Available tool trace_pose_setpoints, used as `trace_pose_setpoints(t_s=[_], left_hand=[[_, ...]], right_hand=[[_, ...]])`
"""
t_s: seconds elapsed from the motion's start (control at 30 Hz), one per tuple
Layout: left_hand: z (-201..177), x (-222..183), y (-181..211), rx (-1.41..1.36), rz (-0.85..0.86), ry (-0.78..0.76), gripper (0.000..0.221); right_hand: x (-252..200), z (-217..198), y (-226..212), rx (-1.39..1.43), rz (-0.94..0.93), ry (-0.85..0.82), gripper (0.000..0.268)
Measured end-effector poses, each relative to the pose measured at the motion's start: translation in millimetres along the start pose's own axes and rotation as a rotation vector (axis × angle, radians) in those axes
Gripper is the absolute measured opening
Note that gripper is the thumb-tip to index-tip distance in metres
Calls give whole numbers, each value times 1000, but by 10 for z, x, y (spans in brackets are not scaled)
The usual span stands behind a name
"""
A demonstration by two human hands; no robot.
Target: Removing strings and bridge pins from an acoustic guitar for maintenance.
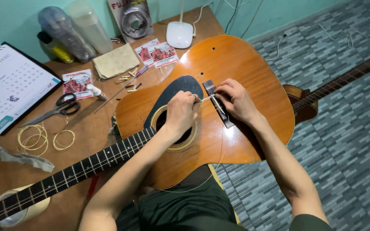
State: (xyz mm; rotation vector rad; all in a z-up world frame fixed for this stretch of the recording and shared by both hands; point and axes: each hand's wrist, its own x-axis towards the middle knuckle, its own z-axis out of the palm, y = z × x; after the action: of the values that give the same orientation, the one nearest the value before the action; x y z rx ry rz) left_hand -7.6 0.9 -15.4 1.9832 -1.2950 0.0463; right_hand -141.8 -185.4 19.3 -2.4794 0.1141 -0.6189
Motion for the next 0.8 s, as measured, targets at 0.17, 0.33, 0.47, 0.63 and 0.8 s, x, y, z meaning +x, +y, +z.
trace_pose_setpoints(t_s=[0.17,0.33,0.47,0.63,0.8], left_hand=[[174,-52,-55,26,-14,73,7],[44,-87,110,121,106,190,7],[193,-156,86,188,151,280,11],[255,-210,73,204,177,296,4],[223,-244,99,115,152,300,5]], right_hand=[[65,13,-89,6,-69,114,4],[429,-8,-456,487,222,322,7],[1192,450,23,489,104,147,12],[2181,1502,208,-117,31,-478,30],[2626,2602,126,-398,-275,-650,12]])
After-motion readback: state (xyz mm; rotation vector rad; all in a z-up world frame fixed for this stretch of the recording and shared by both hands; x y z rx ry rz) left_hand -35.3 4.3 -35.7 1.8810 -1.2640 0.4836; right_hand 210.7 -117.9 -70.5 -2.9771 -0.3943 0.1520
